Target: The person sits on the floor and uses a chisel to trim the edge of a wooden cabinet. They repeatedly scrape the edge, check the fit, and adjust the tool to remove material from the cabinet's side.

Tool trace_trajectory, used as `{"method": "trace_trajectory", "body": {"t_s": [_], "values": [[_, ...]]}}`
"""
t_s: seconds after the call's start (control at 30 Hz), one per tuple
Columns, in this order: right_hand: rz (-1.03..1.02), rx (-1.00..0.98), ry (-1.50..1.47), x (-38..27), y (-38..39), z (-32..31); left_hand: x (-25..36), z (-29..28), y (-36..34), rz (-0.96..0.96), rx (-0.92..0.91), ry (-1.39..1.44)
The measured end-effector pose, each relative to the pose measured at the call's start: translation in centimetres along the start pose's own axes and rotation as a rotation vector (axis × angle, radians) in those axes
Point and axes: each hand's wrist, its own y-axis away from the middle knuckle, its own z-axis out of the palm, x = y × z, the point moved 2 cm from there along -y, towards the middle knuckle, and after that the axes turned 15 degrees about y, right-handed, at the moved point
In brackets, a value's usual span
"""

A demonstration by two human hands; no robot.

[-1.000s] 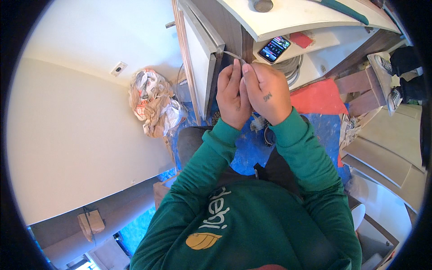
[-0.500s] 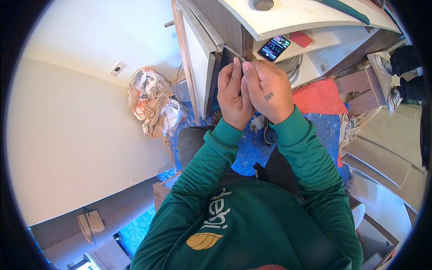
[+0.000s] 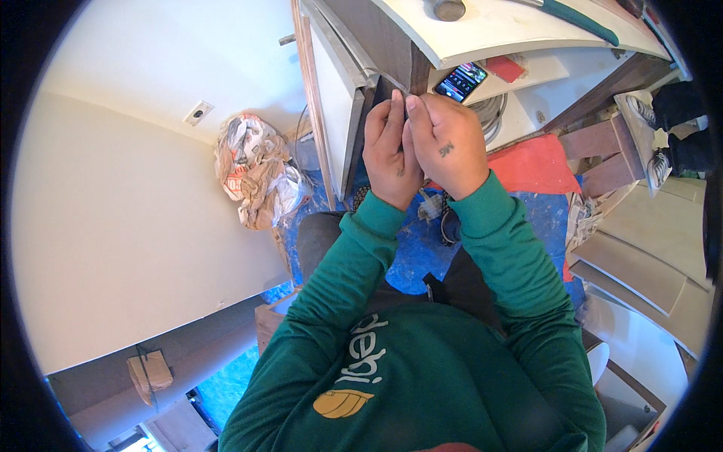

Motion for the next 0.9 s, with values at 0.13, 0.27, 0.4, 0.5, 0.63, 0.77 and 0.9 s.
{"method": "trace_trajectory", "body": {"t_s": [0.13, 0.27, 0.4, 0.5, 0.63, 0.77, 0.9], "values": [[0.044, -0.033, 0.004, -0.3, 0.6, -0.4, 0.3, -0.1, 0.4, -0.029, 0.011, 0.006], [0.039, -0.058, -0.021, -0.7, 0.7, -1.3, 1.1, 0.0, 0.8, -0.029, 0.026, 0.009], [-0.006, -0.017, 0.000, -0.5, 0.5, -1.2, 1.3, 0.2, 0.6, -0.022, 0.038, 0.042], [-0.019, 0.007, -0.005, -0.6, 0.5, -1.1, 0.8, 0.1, 0.7, 0.028, 0.015, -0.014], [-0.049, 0.018, 0.025, -0.4, 0.4, -1.1, 0.9, 0.3, 0.6, 0.031, 0.022, -0.016], [-0.053, 0.039, 0.008, -0.4, 0.0, -0.7, 0.5, 0.3, 0.4, 0.039, 0.029, -0.016], [-0.043, 0.048, 0.024, -0.3, -0.4, -0.3, 0.5, 0.3, -0.2, 0.058, 0.031, -0.024]]}}
